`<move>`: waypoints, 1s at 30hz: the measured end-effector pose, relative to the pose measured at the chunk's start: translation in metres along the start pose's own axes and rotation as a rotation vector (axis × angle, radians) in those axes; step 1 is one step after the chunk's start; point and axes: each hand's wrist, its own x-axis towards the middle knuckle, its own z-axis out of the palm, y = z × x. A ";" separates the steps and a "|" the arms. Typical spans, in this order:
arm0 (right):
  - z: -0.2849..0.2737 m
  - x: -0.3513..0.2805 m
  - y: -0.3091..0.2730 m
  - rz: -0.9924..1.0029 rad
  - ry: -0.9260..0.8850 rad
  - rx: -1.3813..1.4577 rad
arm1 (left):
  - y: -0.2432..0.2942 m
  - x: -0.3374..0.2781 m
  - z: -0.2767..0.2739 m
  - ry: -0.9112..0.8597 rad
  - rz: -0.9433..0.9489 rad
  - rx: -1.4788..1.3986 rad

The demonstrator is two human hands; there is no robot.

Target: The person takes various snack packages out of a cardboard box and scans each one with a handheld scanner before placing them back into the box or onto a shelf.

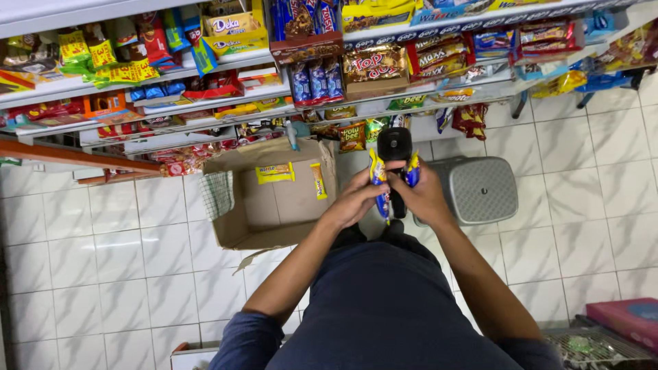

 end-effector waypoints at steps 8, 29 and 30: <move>-0.002 -0.011 0.053 0.260 0.114 0.441 | 0.000 0.010 -0.001 0.251 0.184 0.699; -0.028 0.068 -0.017 0.261 0.046 1.107 | 0.096 0.074 0.024 0.384 1.014 1.783; -0.028 0.077 -0.020 0.241 0.050 1.056 | 0.100 0.077 0.025 0.395 1.001 1.777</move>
